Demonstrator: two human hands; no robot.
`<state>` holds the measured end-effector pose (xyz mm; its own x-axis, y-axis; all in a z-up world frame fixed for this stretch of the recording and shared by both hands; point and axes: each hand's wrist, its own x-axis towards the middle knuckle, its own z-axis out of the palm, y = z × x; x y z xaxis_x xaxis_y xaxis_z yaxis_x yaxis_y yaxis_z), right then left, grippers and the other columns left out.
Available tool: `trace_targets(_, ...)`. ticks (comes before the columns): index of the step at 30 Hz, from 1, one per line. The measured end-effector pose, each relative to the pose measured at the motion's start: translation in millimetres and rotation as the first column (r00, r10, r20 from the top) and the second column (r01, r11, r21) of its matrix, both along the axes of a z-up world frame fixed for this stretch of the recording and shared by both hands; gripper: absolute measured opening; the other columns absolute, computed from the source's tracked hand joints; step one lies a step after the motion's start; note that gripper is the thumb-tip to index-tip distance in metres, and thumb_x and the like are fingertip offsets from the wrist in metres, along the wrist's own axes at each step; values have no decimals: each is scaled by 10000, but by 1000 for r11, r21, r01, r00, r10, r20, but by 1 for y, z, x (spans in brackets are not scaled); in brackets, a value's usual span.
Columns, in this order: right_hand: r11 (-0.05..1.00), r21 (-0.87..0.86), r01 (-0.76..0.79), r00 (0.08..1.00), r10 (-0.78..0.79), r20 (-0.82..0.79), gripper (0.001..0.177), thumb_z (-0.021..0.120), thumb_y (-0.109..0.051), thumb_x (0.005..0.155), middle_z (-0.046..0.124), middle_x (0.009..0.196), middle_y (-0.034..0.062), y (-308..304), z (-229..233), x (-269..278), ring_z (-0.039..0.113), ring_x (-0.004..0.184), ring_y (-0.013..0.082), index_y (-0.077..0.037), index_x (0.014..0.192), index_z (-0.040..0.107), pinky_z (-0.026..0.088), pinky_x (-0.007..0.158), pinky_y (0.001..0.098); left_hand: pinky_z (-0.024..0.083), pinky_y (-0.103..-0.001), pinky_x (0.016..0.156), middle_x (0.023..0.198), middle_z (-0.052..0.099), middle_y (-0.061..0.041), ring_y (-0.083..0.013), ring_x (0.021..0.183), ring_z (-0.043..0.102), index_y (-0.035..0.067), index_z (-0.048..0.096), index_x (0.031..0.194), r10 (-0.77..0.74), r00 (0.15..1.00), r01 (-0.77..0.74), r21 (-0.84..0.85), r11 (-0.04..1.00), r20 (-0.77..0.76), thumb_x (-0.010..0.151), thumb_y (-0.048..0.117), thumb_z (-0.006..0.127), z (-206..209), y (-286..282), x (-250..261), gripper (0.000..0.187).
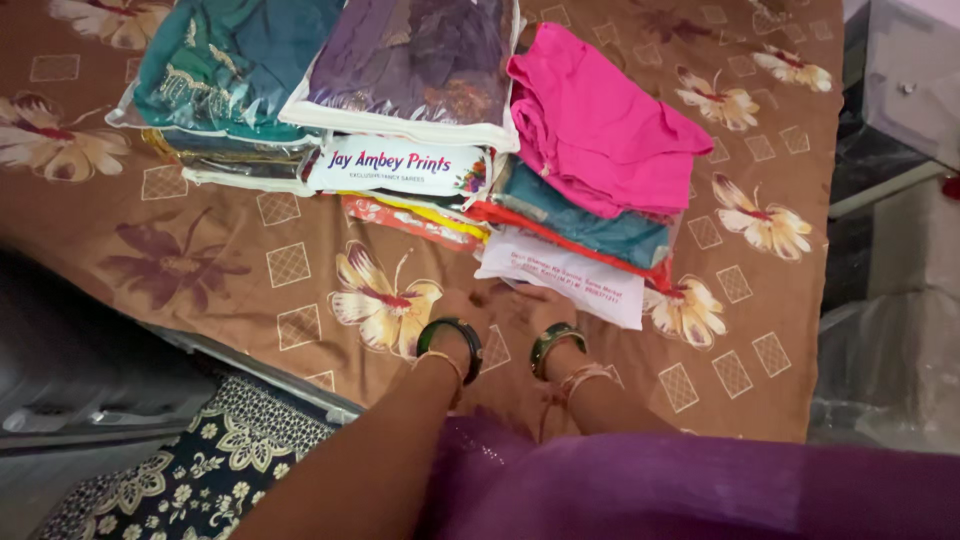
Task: The person removes folded garments from a wardrobe shelf, carries them to a bed, and places them on top of other items. The person handles a pink garment and a striped garment one at a time, moving them from the wardrobe to the bed.
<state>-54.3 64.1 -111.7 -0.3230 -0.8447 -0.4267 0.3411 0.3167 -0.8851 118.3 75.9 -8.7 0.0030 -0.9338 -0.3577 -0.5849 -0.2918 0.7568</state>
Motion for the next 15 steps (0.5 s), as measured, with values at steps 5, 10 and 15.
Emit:
trace_targets(5,969,179,-172,721,248,-647,293,705,-137,864,818,1031,118,34,31,28,762,896,229,-116,1140,801,595,817,348,569,-436,907,1076,743,-201,-357,1040,717,101,785,1028,-116,984,120,-20,993,132,886,268,673,-11,7,15,247)
trace_targets(10,966,86,-243,536,208,-818,397,772,-242,798,766,1105,129,55,51,46,727,960,245,-139,1180,753,562,854,375,547,-479,934,1125,714,-207,-379,1075,684,92,747,1107,-256,922,261,22,965,291,917,231,640,-12,18,31,258)
trace_targets(15,740,505,-444,97,600,-794,408,725,-315,828,742,1123,152,102,49,58,709,981,285,-118,1185,736,549,874,406,531,-468,992,1243,678,-214,-383,1183,642,71,668,1222,-348,844,361,47,931,409,984,213,567,-3,29,48,295)
